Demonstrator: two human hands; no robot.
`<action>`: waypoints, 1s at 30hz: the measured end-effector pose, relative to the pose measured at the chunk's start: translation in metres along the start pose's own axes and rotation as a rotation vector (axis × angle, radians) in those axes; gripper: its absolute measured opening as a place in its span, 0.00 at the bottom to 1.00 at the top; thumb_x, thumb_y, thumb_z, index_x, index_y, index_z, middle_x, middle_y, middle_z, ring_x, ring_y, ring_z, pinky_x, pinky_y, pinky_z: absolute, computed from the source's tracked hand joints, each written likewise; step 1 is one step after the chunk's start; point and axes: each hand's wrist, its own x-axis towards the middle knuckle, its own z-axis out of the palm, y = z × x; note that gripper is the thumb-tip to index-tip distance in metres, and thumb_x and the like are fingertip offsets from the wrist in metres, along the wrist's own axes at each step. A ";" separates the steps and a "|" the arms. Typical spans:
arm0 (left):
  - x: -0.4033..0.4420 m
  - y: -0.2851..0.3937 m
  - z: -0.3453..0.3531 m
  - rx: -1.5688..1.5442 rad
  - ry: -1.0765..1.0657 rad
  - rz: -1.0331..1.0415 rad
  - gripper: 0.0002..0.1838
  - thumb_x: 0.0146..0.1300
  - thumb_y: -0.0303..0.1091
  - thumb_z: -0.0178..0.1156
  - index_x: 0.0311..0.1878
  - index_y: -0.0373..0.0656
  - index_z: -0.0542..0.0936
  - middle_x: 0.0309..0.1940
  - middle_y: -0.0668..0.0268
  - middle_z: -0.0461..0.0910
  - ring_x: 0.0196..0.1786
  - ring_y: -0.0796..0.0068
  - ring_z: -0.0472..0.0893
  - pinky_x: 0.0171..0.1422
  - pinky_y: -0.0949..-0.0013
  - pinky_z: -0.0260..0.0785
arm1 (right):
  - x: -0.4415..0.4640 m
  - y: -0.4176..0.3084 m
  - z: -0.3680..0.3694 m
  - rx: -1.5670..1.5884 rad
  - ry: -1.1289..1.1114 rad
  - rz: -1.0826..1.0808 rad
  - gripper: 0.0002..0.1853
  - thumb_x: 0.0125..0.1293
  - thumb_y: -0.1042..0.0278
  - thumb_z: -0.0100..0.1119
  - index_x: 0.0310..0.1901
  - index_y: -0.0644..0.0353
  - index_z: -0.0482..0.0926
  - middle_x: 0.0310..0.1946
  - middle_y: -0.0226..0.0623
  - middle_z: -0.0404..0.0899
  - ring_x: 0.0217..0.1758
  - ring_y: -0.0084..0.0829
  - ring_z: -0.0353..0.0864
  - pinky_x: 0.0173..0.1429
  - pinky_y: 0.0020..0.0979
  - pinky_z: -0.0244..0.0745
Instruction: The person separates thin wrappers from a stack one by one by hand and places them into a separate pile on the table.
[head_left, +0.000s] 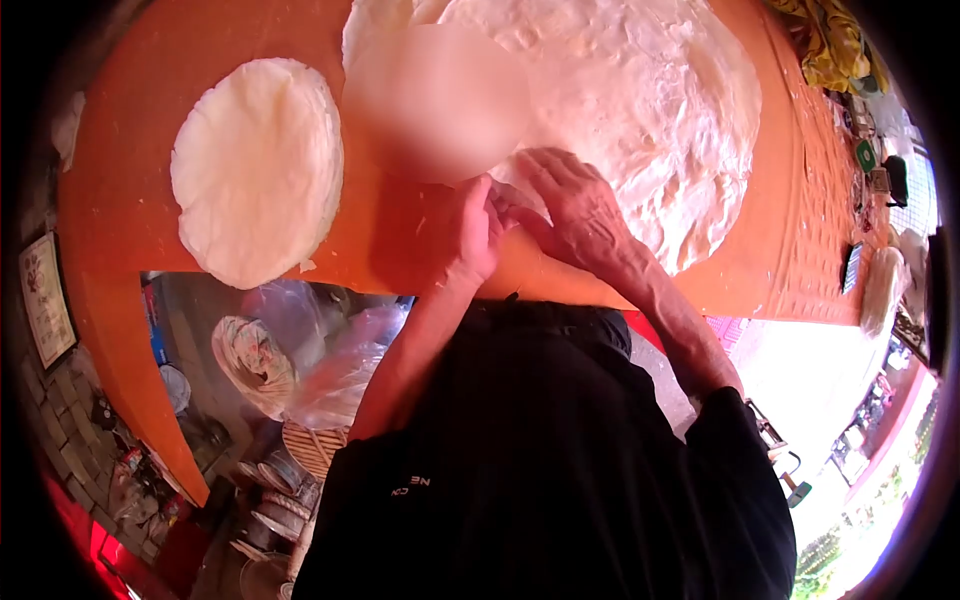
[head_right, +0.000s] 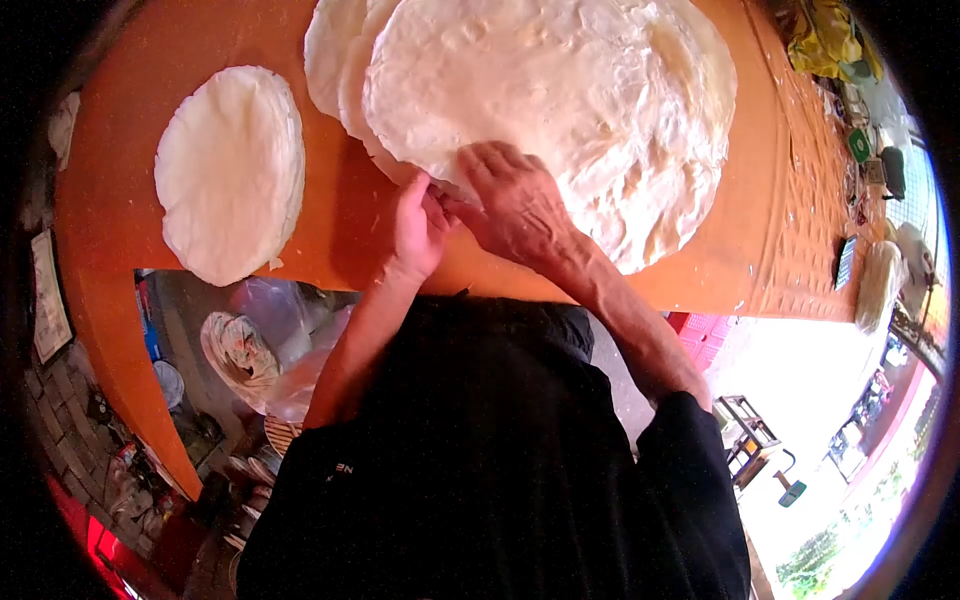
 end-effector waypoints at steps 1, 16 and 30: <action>0.000 0.003 0.002 0.015 -0.072 0.005 0.14 0.71 0.49 0.47 0.41 0.49 0.74 0.32 0.71 0.77 0.37 0.74 0.77 0.44 0.69 0.69 | -0.003 0.003 -0.001 -0.041 0.008 0.020 0.20 0.51 0.62 0.64 0.42 0.66 0.74 0.39 0.45 0.77 0.47 0.46 0.77 0.47 0.43 0.73; 0.008 0.020 0.018 -0.049 -0.298 0.027 0.22 0.72 0.54 0.45 0.55 0.47 0.73 0.49 0.64 0.78 0.48 0.69 0.78 0.52 0.62 0.70 | 0.015 0.013 -0.006 -0.151 -0.238 0.079 0.16 0.54 0.66 0.64 0.44 0.61 0.75 0.29 0.42 0.79 0.34 0.46 0.81 0.37 0.39 0.78; -0.023 0.015 -0.016 0.394 0.205 0.130 0.16 0.70 0.36 0.53 0.55 0.36 0.73 0.43 0.58 0.80 0.45 0.67 0.82 0.50 0.66 0.75 | 0.078 0.003 -0.166 -0.728 -0.082 0.109 0.10 0.66 0.71 0.49 0.44 0.55 0.80 0.28 0.38 0.81 0.28 0.34 0.80 0.32 0.36 0.74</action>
